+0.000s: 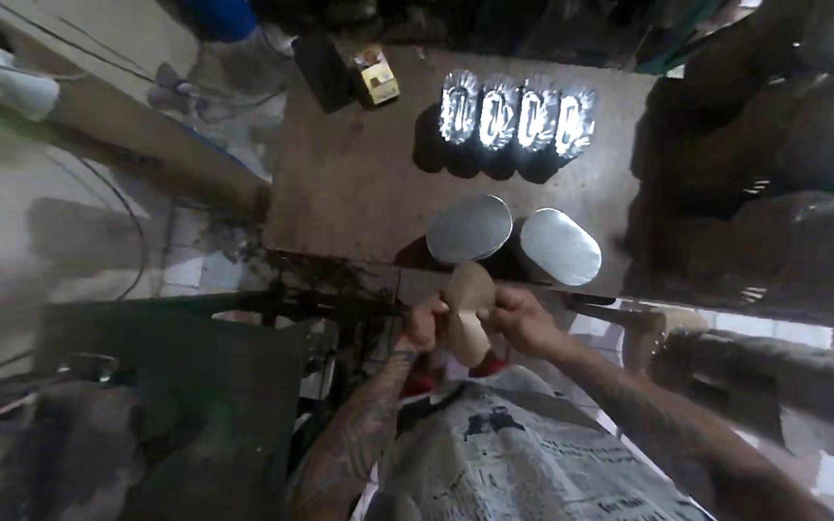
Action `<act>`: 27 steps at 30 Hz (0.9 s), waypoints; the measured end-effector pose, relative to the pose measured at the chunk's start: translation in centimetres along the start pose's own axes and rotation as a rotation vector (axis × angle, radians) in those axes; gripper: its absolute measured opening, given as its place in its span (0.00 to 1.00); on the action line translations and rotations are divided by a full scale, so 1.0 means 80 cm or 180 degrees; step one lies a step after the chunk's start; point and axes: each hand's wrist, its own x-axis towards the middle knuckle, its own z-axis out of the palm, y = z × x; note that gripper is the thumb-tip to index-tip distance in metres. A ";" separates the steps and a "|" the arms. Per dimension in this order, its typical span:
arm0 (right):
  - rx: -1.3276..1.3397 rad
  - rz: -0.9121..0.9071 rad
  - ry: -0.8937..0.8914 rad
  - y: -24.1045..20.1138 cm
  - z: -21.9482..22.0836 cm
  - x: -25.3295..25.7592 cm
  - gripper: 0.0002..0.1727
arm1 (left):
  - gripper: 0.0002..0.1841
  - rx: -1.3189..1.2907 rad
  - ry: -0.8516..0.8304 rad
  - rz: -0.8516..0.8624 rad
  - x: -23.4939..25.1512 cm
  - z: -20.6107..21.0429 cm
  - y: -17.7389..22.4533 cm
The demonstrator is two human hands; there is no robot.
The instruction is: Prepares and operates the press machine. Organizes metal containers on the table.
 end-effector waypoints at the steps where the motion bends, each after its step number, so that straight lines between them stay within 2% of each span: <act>1: -0.0913 -0.0149 -0.0200 0.021 -0.019 -0.015 0.14 | 0.14 0.1055 -0.0288 -0.0295 0.018 -0.003 -0.011; 2: -0.1716 -0.0177 -0.0495 0.039 -0.038 -0.031 0.17 | 0.18 0.2045 -0.0630 -0.0618 0.042 0.000 -0.021; 4: -0.2855 0.0358 -0.1222 0.072 -0.062 -0.065 0.20 | 0.25 0.3326 -0.0985 -0.1007 0.098 0.014 -0.064; 6: -0.3253 0.1108 -0.1578 0.112 -0.071 -0.097 0.20 | 0.30 0.4058 -0.0982 -0.1167 0.141 0.022 -0.110; 9: -0.3040 0.1329 -0.1439 0.158 -0.076 -0.135 0.22 | 0.28 0.4138 -0.0879 -0.1533 0.163 0.019 -0.127; 11: -0.2864 0.1497 -0.1245 0.153 -0.062 -0.145 0.25 | 0.27 0.3840 -0.0853 -0.1769 0.123 0.023 -0.083; 13: -0.2831 0.1448 -0.1149 0.142 -0.055 -0.141 0.27 | 0.30 0.3583 -0.0897 -0.1652 0.084 0.017 -0.020; 14: -0.2866 0.1358 -0.1231 0.139 -0.052 -0.140 0.27 | 0.33 0.3591 -0.0869 -0.1546 0.061 0.007 0.007; 16: -0.2982 0.1217 -0.1511 0.131 -0.049 -0.128 0.27 | 0.34 0.3512 -0.0381 -0.1198 0.003 -0.022 0.070; 17: -0.3005 0.1215 -0.1612 0.134 -0.050 -0.120 0.25 | 0.32 0.3283 -0.0087 -0.0851 -0.033 -0.041 0.095; 19: -0.2912 0.1147 -0.1674 0.135 -0.049 -0.102 0.22 | 0.25 0.2636 0.0367 0.0351 -0.103 -0.090 0.119; 20: -0.2870 0.1089 -0.1668 0.131 -0.044 -0.091 0.21 | 0.26 0.2388 0.0560 0.0845 -0.131 -0.116 0.130; 21: -0.2803 0.1071 -0.1662 0.124 -0.037 -0.082 0.20 | 0.29 0.2149 0.0809 0.1089 -0.159 -0.137 0.149; 22: -0.2749 0.1079 -0.1644 0.115 -0.027 -0.072 0.19 | 0.31 0.1745 0.1142 0.1259 -0.180 -0.159 0.170; 25: -0.2783 0.0867 -0.1424 0.097 0.019 -0.042 0.18 | 0.21 0.0193 0.2364 0.2067 -0.208 -0.226 0.230; 26: -0.2806 0.0699 -0.1328 0.093 0.039 -0.028 0.18 | 0.23 0.0114 0.2744 0.2284 -0.213 -0.243 0.238; 27: -0.2819 0.0520 -0.1245 0.086 0.063 -0.013 0.17 | 0.25 0.0484 0.3020 0.2351 -0.217 -0.264 0.235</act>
